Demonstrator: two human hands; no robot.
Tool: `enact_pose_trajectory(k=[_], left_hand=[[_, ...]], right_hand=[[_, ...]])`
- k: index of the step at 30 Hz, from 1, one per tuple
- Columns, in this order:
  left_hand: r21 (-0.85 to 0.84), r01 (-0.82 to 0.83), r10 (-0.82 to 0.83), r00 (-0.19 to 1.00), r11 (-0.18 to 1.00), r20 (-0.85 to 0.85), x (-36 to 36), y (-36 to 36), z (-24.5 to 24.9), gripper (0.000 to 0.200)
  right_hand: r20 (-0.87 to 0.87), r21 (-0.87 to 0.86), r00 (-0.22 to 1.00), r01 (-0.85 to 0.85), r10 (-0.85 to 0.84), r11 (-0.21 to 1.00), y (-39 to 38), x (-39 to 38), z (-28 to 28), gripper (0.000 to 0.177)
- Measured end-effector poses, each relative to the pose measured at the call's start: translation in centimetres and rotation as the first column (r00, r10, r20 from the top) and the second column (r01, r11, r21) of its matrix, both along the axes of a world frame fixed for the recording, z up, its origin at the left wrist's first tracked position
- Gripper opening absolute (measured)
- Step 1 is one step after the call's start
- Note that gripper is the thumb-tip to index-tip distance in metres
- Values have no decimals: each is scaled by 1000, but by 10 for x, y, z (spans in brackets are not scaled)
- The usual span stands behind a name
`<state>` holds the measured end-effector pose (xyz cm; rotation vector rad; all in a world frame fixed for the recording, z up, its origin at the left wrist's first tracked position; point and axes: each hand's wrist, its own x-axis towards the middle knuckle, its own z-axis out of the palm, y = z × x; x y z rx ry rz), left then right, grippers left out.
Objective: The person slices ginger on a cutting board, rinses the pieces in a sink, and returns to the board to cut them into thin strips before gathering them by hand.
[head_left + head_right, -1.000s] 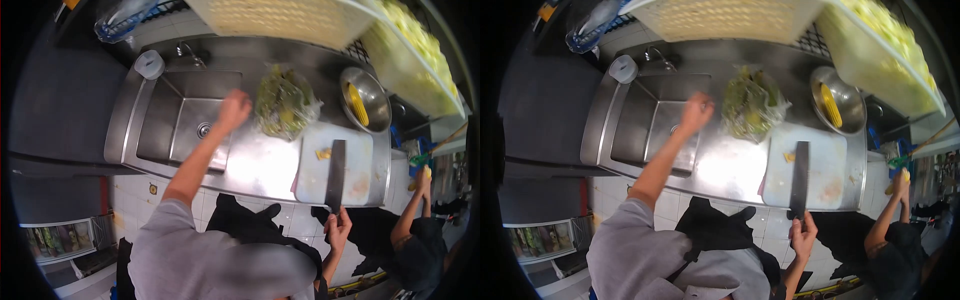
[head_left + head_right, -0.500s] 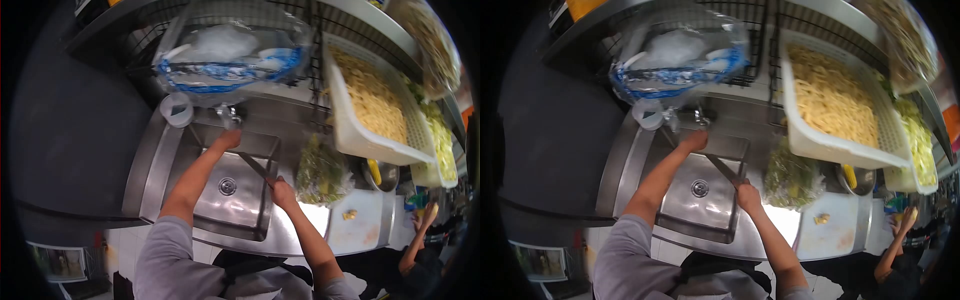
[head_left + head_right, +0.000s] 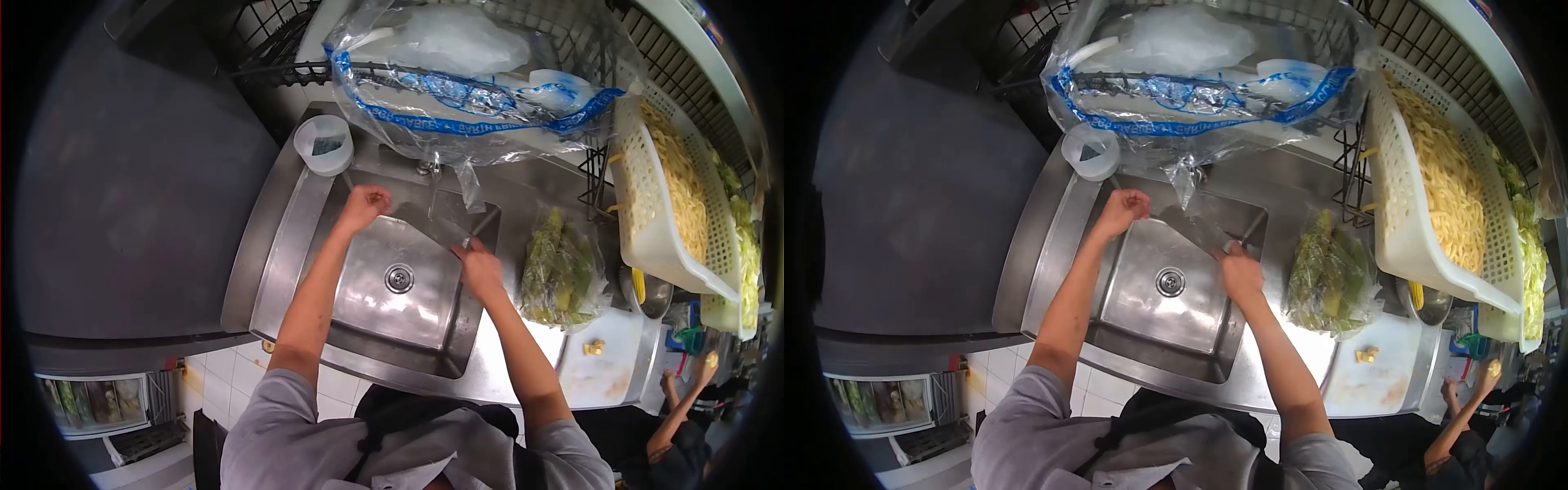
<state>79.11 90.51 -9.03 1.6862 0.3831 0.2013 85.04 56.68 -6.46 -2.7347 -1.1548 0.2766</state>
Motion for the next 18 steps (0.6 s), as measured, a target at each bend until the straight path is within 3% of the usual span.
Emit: enact_pose_trajectory(k=[2,5,6,8,9,10,11,14,15,17,18], left_hand=[[-179,25,-15,998,984,55,19,-24,2,14],[-470,24,11,997,882,70,71,-72,9,9],[-585,6,35,998,811,60,92,-84,4,8],[-583,-68,90,996,809,9,122,-85,-14,5],[-466,-120,123,992,877,-24,134,-83,-31,5],[-337,-169,162,986,926,-51,141,-82,-42,5],[-103,-237,235,972,966,-31,143,-78,-46,10],[-46,-284,273,948,958,-161,164,-46,-98,7],[-267,-218,171,967,939,-188,166,-35,-104,8],[-667,-89,-44,983,740,-180,168,-23,-114,13],[-692,-152,29,982,705,-186,156,-34,-79,26]], right_hand=[[53,48,999,6,-8,999,-31,-10,-13,53],[-77,99,996,57,-50,993,-38,-14,-8,52],[-126,249,992,34,-3,968,-35,-9,-23,47],[-187,537,976,4,115,844,-18,11,-66,38],[-509,505,859,253,48,825,-8,14,-61,34],[-772,393,635,475,2,787,7,15,-51,32],[-942,217,334,641,-14,736,17,16,-44,29],[-973,211,224,739,62,640,22,13,-43,13],[-976,210,201,752,85,625,17,11,-44,13],[-972,230,198,738,123,635,-5,1,-40,13],[-970,241,199,736,138,632,-19,-7,-36,13]])
